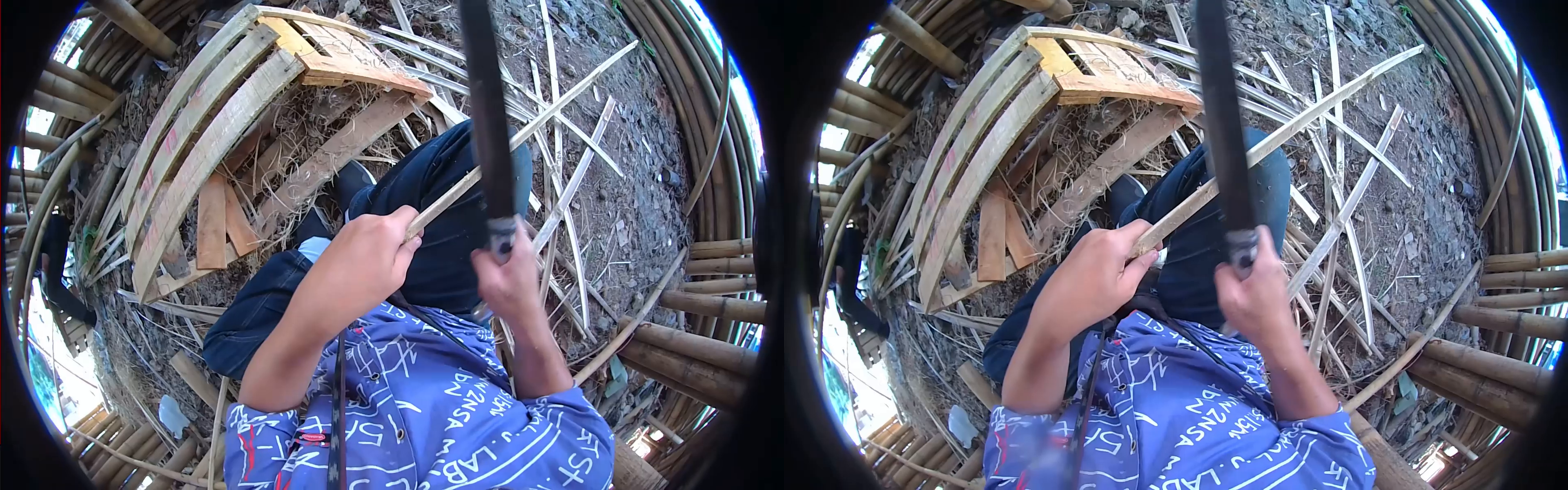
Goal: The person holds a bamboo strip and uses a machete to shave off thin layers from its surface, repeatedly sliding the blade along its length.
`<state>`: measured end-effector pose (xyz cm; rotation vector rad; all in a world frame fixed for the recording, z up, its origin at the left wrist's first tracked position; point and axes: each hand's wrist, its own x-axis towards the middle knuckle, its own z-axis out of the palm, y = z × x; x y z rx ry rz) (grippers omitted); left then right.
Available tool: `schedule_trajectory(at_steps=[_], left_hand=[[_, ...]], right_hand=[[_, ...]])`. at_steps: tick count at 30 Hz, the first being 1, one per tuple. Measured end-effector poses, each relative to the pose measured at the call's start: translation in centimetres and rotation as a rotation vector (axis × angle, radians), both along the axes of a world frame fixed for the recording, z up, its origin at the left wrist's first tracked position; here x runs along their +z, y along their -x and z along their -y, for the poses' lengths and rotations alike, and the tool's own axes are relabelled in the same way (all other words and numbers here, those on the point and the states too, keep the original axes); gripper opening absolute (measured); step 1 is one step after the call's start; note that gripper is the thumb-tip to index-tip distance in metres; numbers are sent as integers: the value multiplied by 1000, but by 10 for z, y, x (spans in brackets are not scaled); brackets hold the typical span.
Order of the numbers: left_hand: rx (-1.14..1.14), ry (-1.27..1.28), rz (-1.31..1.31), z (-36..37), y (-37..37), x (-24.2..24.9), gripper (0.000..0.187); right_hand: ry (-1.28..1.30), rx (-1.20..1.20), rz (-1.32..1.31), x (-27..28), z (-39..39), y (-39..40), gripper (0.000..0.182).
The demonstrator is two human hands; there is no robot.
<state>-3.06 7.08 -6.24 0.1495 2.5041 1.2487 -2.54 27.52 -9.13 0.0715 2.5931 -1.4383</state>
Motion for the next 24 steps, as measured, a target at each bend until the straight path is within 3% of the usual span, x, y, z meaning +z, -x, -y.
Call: schedule_trajectory(at_steps=[1,4,8,10,11,13,15,19,22,24], left_hand=[[5,-3,0,1,-1,-1,16],[-2,-47,-10,6,-3,-3,16],[9,43,5,2,-1,4,16],[7,55,15,2,-2,2,17],[18,-6,-24,6,-4,-4,17],[8,-64,-54,8,-4,-5,16],[18,52,15,9,-5,2,16],[20,82,-14,1,-3,2,14],[26,-27,-45,7,-5,-3,14],[22,2,-4,10,-5,0,14]], right_hand=[[87,56,59,1,5,-6,26],[-28,109,0,4,-4,0,23],[36,-65,175,8,-4,9,24],[169,73,110,-1,5,-8,24],[61,100,-18,1,11,-12,24],[37,73,48,11,3,-3,24],[25,3,145,16,-2,8,24],[118,105,37,6,13,-7,25],[52,126,113,9,3,-1,27],[113,-9,201,11,1,6,27]])
